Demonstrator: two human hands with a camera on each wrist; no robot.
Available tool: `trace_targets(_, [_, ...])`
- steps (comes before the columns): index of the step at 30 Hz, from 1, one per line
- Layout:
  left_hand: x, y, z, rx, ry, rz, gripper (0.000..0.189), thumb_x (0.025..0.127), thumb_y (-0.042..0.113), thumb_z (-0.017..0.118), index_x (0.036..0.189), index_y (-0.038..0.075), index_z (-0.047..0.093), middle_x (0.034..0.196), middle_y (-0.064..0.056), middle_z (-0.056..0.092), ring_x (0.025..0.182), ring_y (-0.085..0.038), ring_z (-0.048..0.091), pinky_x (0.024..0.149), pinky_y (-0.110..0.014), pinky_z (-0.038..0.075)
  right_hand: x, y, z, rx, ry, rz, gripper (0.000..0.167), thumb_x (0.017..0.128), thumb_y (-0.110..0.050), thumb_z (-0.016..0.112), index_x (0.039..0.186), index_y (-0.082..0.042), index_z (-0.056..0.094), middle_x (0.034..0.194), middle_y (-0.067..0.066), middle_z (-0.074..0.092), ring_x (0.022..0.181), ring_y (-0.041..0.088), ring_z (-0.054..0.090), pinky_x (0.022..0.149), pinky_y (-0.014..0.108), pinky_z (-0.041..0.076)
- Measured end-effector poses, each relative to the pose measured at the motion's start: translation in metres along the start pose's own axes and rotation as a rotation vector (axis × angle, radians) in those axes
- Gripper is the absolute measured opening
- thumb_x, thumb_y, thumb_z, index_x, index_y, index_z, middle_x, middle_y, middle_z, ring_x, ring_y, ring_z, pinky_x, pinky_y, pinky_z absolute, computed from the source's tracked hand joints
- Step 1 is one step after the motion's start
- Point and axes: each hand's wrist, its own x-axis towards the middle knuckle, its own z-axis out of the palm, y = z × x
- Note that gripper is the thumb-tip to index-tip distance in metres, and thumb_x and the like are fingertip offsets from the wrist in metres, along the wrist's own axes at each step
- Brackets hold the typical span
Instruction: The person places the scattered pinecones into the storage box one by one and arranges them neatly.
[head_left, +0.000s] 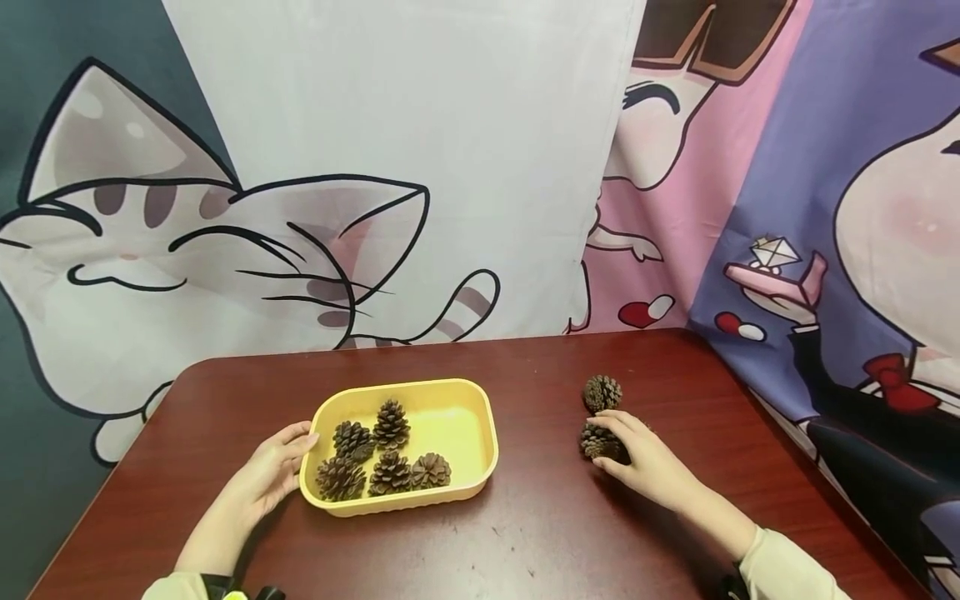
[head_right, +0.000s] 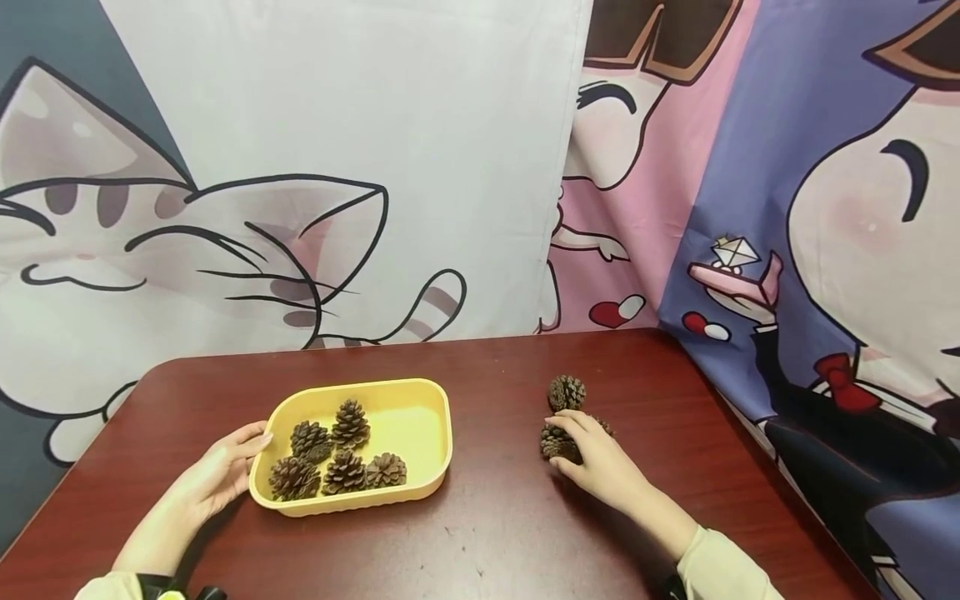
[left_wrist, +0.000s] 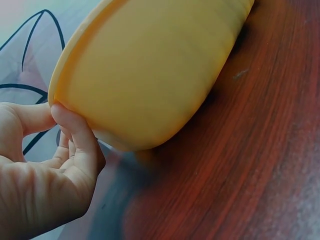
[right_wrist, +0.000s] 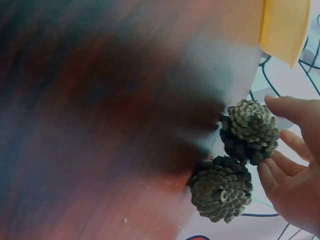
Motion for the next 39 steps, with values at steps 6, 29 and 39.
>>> trace_targets(6, [-0.003, -0.002, 0.000, -0.037, -0.006, 0.010, 0.008, 0.098, 0.013, 0.047, 0.105, 0.016, 0.045, 0.094, 0.004, 0.058, 0.088, -0.010, 0.062, 0.071, -0.030, 0.054, 0.001, 0.003, 0.006, -0.064, 0.045, -0.097, 0.051, 0.066, -0.001, 0.080, 0.113, -0.004, 0.060, 0.115, 0.014, 0.057, 0.108, 0.029, 0.054, 0.089, 0.046, 0.043])
trace_targets(29, [0.000, -0.001, 0.005, -0.023, 0.038, 0.004, 0.012, 0.098, 0.015, 0.048, 0.109, 0.015, 0.043, 0.096, 0.001, 0.056, 0.087, -0.011, 0.062, 0.071, -0.028, 0.054, 0.006, 0.005, 0.005, -0.063, 0.035, -0.197, 0.042, 0.068, -0.008, 0.081, 0.103, -0.009, 0.058, 0.111, 0.007, 0.058, 0.106, 0.020, 0.055, 0.092, 0.030, 0.041])
trace_targets(39, [-0.002, -0.002, 0.003, -0.031, 0.030, 0.006, 0.011, 0.098, 0.015, 0.049, 0.107, 0.016, 0.044, 0.096, 0.003, 0.056, 0.088, -0.011, 0.061, 0.072, -0.029, 0.054, 0.011, -0.002, -0.001, 0.052, 0.088, -0.161, 0.044, 0.072, -0.013, 0.078, 0.110, -0.011, 0.057, 0.118, 0.005, 0.057, 0.109, 0.018, 0.054, 0.099, 0.011, 0.029])
